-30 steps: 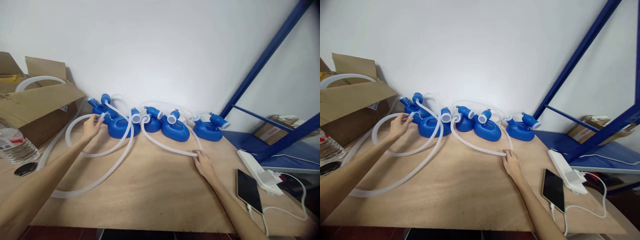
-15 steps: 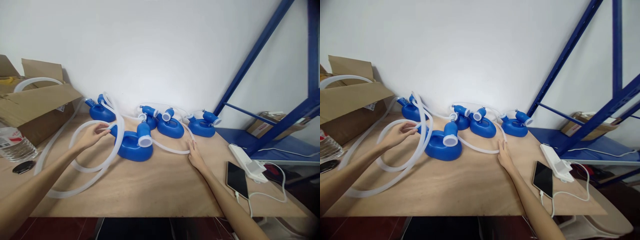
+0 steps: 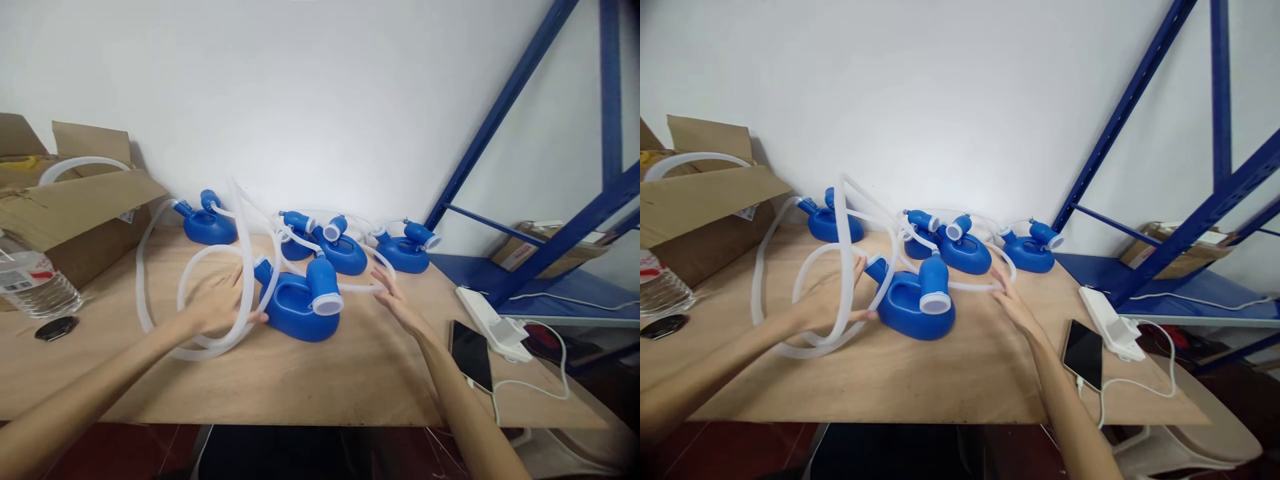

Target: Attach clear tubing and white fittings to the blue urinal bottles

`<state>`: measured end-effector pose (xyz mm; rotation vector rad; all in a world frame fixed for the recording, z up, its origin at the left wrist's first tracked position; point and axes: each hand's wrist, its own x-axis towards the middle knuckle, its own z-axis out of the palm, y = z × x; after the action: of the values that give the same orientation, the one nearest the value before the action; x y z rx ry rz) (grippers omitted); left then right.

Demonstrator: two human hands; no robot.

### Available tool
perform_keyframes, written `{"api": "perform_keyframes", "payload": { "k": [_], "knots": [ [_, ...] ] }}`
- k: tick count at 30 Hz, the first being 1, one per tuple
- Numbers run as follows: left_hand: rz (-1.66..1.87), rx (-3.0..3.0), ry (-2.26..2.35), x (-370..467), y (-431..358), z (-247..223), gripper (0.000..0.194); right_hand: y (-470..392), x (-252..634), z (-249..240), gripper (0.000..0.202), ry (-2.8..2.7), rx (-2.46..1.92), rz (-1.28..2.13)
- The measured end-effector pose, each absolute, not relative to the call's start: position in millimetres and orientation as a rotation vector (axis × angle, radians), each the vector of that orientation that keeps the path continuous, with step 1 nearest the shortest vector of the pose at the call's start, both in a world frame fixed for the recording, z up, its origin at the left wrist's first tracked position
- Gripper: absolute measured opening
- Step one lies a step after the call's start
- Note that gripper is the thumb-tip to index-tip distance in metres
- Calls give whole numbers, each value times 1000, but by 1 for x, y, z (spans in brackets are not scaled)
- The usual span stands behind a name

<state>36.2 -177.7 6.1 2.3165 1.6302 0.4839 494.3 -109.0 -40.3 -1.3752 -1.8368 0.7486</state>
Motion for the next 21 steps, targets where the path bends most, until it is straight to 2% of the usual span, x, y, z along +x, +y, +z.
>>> {"api": "perform_keyframes", "payload": {
  "k": [3, 6, 10, 15, 18, 21],
  "knots": [
    [614, 2362, 1736, 61, -190, -11, 108, -150, 467, -29, 76, -2120, -1488, 662],
    [773, 2331, 1836, 61, -187, -14, 89, -177, 440, -29, 89, -2246, -1498, 503],
    [827, 2316, 1775, 34, -170, 8, 65, -180, 404, -42, 110, -2270, -1253, 547],
    [768, 2212, 1693, 7, -149, 53, 75, -150, 373, -66, 115, -2003, -1373, 534],
    [598, 2169, 1975, -14, -141, 80, 75, -134, 372, -71, 112, -2013, -1348, 534],
    [609, 2066, 2214, -59, -132, 93, 78, -126, 381, -68, 112, -2024, -1363, 486]
  ]
}}
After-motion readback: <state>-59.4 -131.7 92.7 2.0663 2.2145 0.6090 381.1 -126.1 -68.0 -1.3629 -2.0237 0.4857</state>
